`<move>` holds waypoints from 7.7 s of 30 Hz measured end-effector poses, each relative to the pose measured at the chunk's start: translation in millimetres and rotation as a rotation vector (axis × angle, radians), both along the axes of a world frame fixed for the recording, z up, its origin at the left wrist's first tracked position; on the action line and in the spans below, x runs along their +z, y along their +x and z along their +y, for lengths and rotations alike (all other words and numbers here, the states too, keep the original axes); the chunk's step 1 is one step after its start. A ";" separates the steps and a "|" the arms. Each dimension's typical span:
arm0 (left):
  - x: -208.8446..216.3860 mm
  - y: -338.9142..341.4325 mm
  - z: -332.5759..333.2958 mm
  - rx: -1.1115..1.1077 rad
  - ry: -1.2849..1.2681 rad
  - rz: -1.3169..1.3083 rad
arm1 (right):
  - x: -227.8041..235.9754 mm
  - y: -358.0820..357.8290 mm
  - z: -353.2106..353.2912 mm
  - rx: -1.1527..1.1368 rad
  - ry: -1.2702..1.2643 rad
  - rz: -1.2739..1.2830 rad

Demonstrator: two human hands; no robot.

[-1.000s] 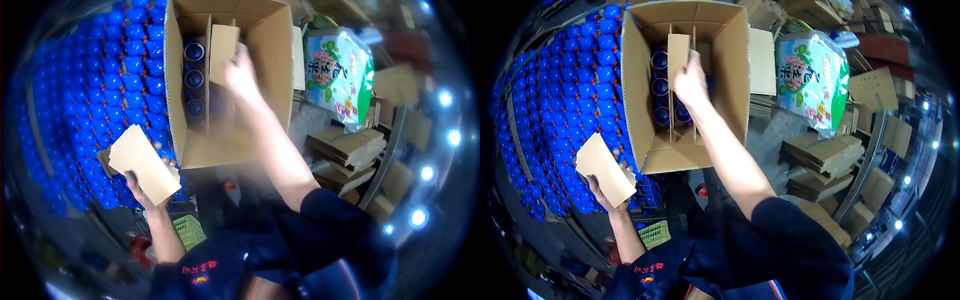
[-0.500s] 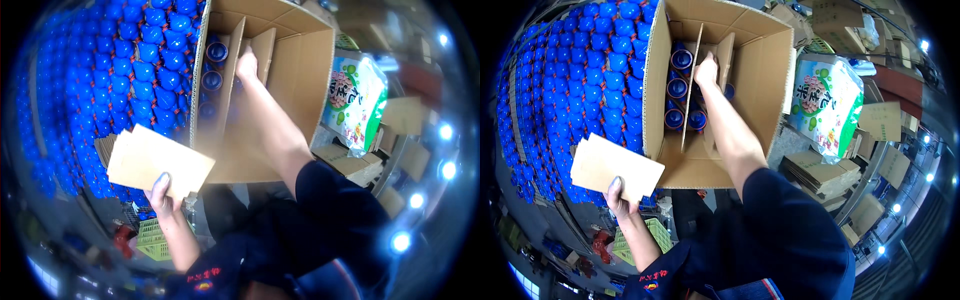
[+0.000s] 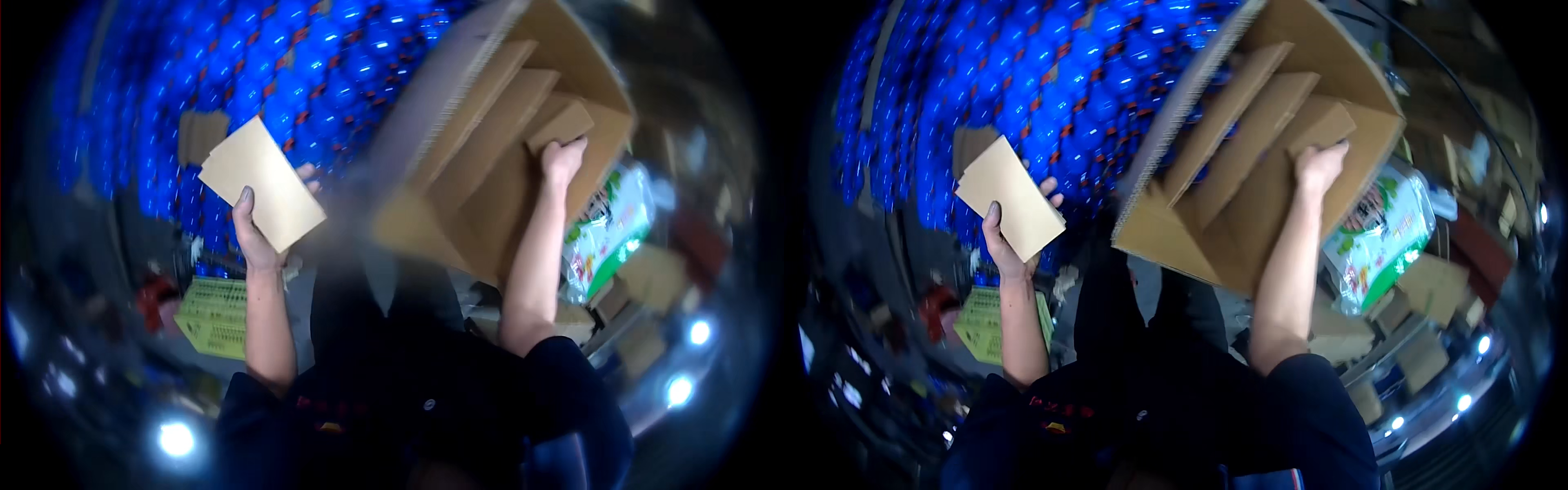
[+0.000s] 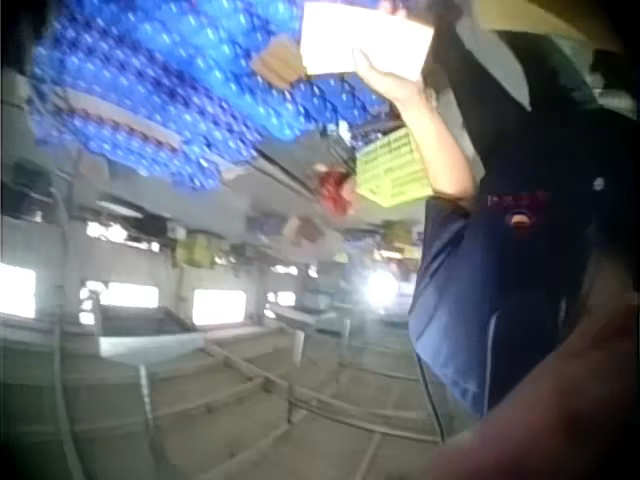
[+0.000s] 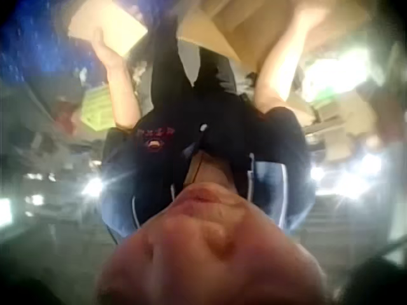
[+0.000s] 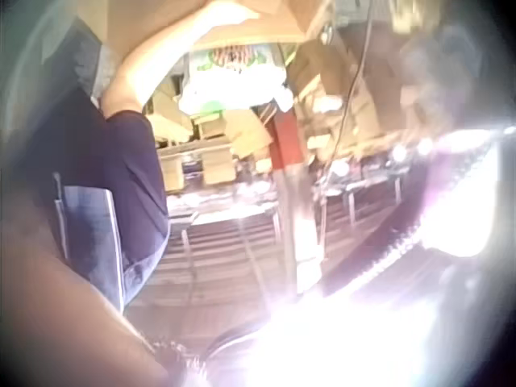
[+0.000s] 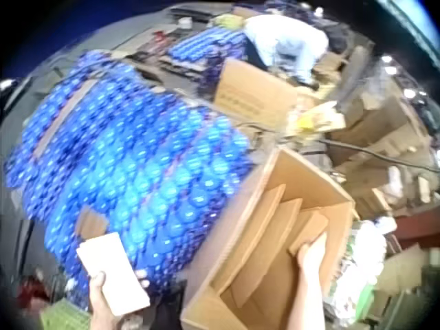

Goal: The person places blue bottles into a cardboard box containing dividers, inserting cardboard sheets between layers of bottles.

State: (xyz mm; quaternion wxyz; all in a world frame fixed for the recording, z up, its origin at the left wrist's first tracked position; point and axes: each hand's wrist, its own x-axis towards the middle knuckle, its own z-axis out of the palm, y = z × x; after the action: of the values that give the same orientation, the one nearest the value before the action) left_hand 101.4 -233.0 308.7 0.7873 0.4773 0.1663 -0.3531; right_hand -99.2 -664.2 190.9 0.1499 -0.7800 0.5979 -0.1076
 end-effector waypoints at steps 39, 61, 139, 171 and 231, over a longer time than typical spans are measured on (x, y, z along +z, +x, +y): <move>-284.8 -152.8 273.0 -0.264 0.550 0.058 | 17.8 117.8 401.3 -0.213 2.204 -0.317; -32.1 -121.1 173.7 -0.609 0.048 0.322 | 156.7 51.3 262.4 0.301 2.390 -1.228; -194.3 43.4 66.8 -1.242 1.368 -0.304 | -227.0 44.1 -50.4 0.113 0.297 0.514; -154.4 45.6 -29.1 -0.896 1.023 -0.433 | 154.1 63.2 142.6 -0.522 2.253 -1.746; -198.9 102.4 -81.2 -0.886 1.066 -0.380 | 35.7 66.2 88.7 -0.799 1.511 -1.853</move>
State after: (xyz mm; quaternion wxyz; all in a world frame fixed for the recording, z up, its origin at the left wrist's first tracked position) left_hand 203.8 -314.2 109.8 0.2450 0.8727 -0.0331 -0.4211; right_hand -33.0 -575.4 226.5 0.8770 0.1032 0.3744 -0.2828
